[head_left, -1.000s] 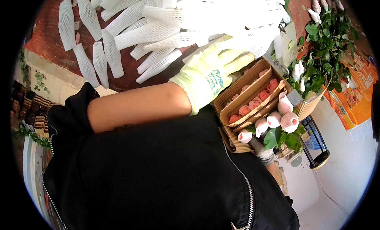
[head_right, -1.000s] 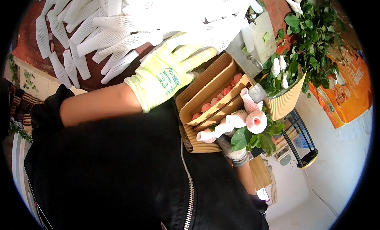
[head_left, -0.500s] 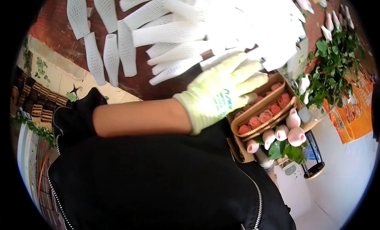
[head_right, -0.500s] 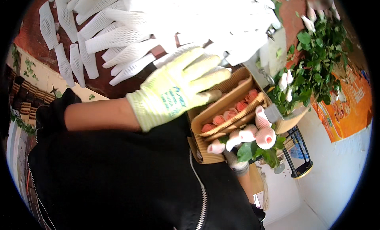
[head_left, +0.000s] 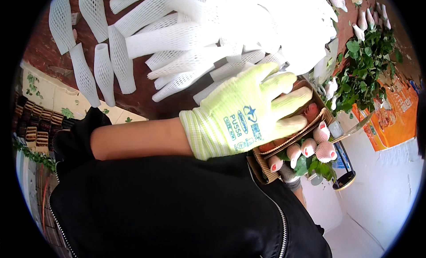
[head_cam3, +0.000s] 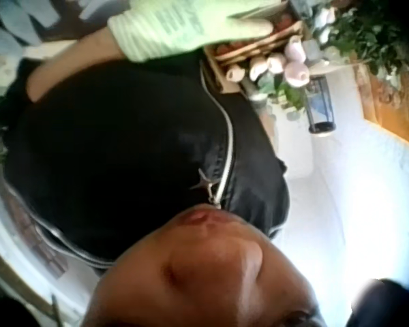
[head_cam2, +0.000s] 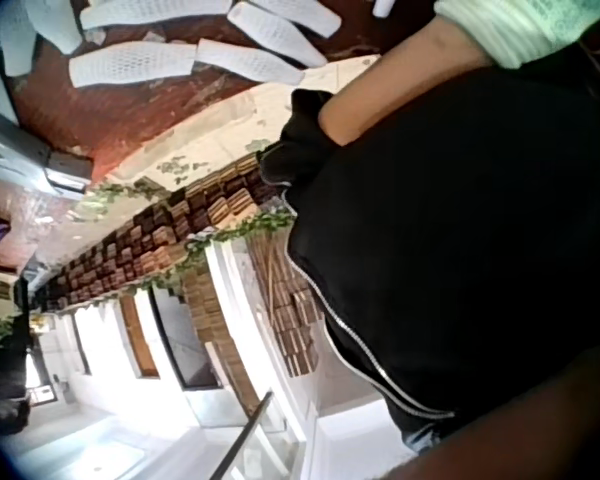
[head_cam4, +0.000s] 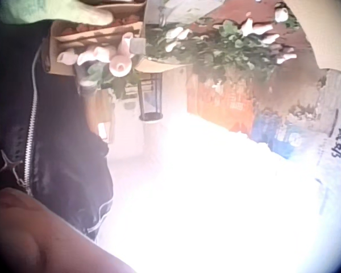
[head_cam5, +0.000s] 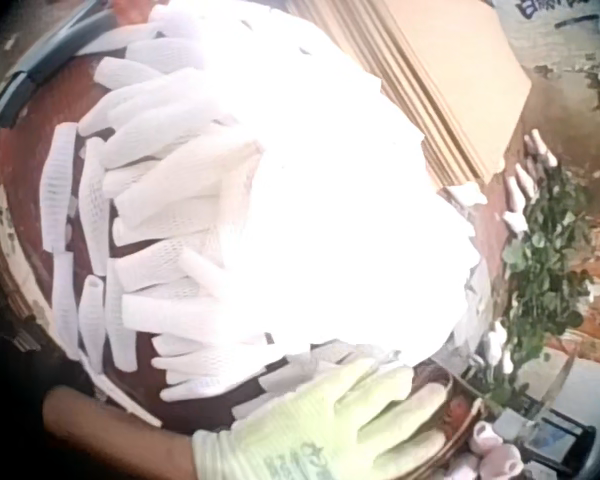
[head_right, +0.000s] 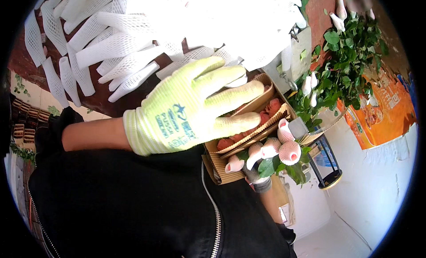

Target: The person packages roses by placing them into a corrugated cardboard box along with green foliage, securing them with staples using a hand stapler.

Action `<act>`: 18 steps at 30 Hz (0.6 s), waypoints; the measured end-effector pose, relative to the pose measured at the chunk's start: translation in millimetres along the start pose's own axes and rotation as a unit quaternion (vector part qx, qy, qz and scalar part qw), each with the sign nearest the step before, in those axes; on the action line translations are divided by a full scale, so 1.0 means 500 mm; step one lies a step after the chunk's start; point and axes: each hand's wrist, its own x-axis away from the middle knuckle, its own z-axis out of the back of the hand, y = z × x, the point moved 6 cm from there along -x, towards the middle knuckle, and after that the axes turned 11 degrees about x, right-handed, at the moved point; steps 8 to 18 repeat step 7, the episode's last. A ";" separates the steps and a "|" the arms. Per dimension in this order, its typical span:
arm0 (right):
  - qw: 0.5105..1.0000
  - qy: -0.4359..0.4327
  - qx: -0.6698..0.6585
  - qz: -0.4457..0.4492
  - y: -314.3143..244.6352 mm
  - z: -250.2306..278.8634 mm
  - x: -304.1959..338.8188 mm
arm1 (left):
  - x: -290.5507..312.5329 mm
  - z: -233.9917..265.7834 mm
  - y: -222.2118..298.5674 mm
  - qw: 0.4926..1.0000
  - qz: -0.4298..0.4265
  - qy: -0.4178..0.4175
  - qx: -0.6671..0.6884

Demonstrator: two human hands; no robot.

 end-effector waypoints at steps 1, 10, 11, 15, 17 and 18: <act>1.000 0.006 0.000 0.003 -0.002 0.003 0.006 | 0.006 -0.007 0.002 1.000 0.003 0.000 -0.003; 1.000 0.008 -0.011 -0.028 -0.010 -0.023 0.009 | 0.013 -0.051 -0.004 0.981 0.044 -0.170 -0.087; 1.000 0.008 -0.011 -0.028 -0.010 -0.023 0.009 | 0.013 -0.051 -0.004 0.981 0.044 -0.170 -0.087; 1.000 0.008 -0.011 -0.028 -0.010 -0.023 0.009 | 0.013 -0.051 -0.004 0.981 0.044 -0.170 -0.087; 1.000 0.008 -0.011 -0.028 -0.010 -0.023 0.009 | 0.013 -0.051 -0.004 0.981 0.044 -0.170 -0.087; 1.000 0.008 -0.011 -0.028 -0.010 -0.023 0.009 | 0.013 -0.051 -0.004 0.981 0.044 -0.170 -0.087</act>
